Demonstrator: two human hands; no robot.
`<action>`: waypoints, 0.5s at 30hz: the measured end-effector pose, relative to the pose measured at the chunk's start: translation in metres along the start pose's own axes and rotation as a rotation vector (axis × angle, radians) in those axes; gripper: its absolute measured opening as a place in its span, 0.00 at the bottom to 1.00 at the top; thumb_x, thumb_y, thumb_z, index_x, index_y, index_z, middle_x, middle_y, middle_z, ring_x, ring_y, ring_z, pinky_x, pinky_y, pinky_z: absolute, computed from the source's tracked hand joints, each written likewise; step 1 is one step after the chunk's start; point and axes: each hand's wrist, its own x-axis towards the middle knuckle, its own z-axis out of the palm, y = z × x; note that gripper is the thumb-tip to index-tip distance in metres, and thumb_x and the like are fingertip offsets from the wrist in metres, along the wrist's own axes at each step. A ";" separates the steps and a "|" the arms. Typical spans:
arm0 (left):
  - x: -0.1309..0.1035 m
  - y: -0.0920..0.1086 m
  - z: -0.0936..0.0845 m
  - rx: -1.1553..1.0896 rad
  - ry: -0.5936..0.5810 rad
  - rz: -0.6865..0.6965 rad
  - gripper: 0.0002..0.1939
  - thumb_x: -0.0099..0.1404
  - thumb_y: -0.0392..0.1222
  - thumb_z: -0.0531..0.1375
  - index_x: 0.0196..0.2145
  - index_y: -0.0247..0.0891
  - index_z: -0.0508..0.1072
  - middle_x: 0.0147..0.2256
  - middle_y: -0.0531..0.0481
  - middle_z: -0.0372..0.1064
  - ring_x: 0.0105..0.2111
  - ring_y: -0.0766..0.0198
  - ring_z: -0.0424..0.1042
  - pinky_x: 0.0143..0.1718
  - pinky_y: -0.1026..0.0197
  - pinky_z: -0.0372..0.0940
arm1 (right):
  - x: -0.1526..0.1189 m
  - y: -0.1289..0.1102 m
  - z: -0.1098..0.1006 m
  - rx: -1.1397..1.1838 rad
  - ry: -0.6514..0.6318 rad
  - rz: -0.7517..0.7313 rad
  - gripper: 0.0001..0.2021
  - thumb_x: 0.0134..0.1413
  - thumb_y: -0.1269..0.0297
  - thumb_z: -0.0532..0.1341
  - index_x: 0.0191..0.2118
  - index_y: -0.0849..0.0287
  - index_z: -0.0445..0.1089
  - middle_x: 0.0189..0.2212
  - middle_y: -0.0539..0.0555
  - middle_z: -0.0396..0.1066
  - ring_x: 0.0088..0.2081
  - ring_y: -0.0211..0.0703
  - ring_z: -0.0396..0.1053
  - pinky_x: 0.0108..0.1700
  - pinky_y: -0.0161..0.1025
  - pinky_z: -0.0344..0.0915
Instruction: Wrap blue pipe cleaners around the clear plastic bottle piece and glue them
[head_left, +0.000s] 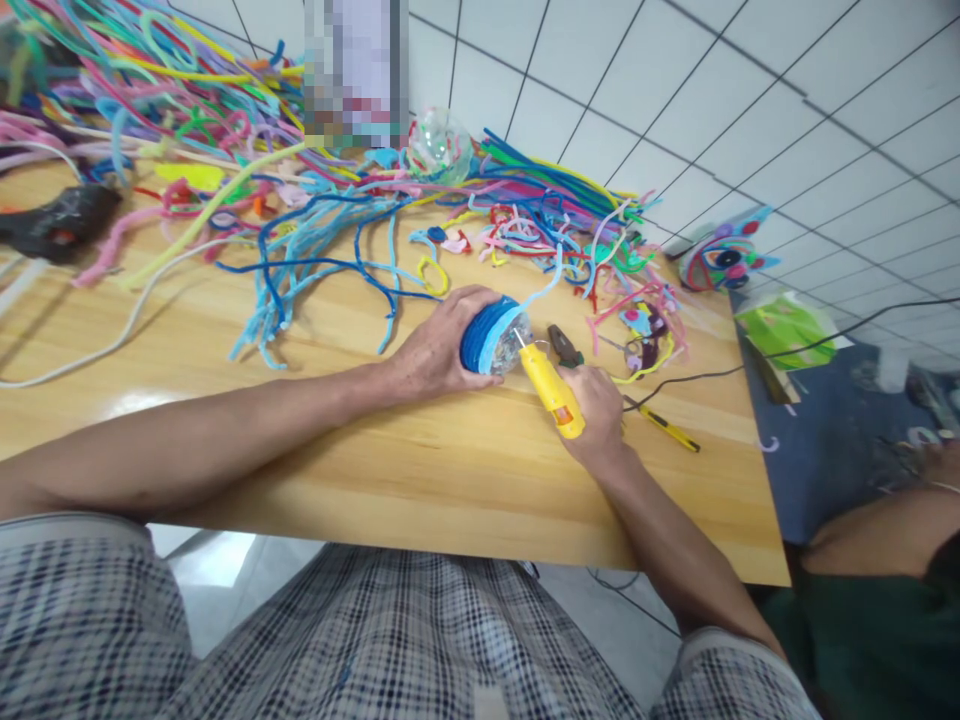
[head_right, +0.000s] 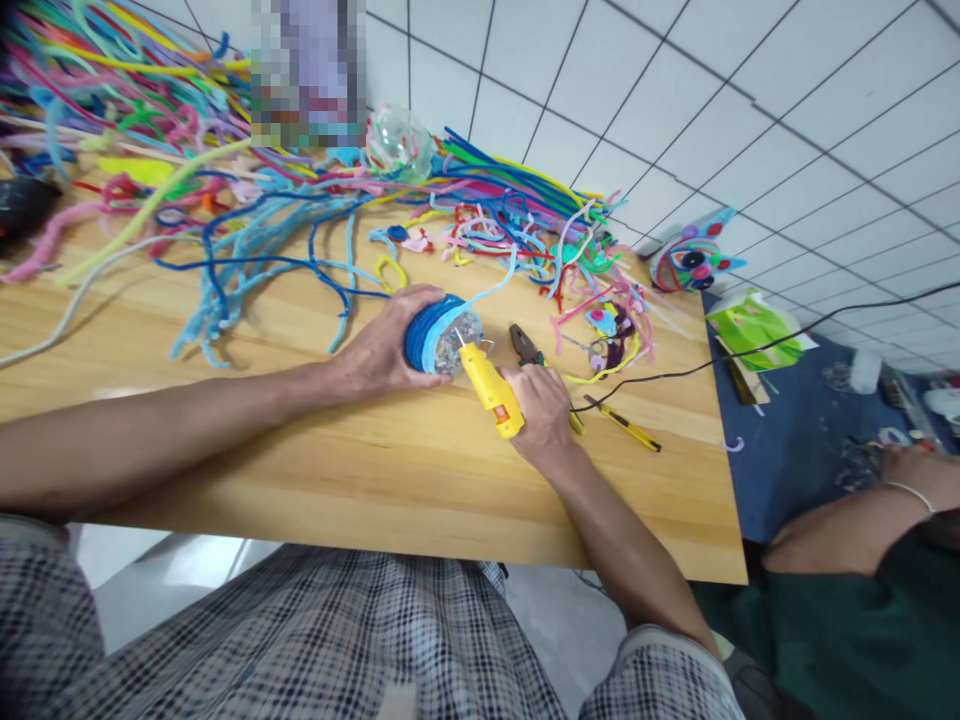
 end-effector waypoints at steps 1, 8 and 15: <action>0.000 0.000 0.000 0.000 0.007 0.005 0.53 0.56 0.54 0.79 0.72 0.46 0.60 0.67 0.35 0.69 0.70 0.36 0.70 0.72 0.30 0.68 | 0.001 0.000 0.000 0.002 0.013 -0.002 0.19 0.80 0.54 0.51 0.52 0.58 0.76 0.34 0.57 0.75 0.37 0.52 0.70 0.41 0.48 0.63; 0.000 -0.001 -0.001 0.007 -0.002 -0.002 0.52 0.56 0.54 0.78 0.71 0.46 0.60 0.67 0.36 0.69 0.70 0.36 0.70 0.72 0.30 0.68 | 0.001 -0.008 -0.001 0.019 0.018 -0.031 0.16 0.79 0.55 0.52 0.50 0.56 0.75 0.32 0.55 0.74 0.35 0.51 0.72 0.40 0.48 0.66; -0.002 -0.004 0.001 0.036 0.041 -0.001 0.53 0.54 0.53 0.79 0.70 0.39 0.62 0.66 0.35 0.69 0.67 0.36 0.72 0.69 0.32 0.72 | -0.003 0.049 -0.066 -0.043 0.370 0.535 0.15 0.66 0.51 0.64 0.52 0.51 0.72 0.40 0.53 0.76 0.41 0.50 0.75 0.47 0.49 0.75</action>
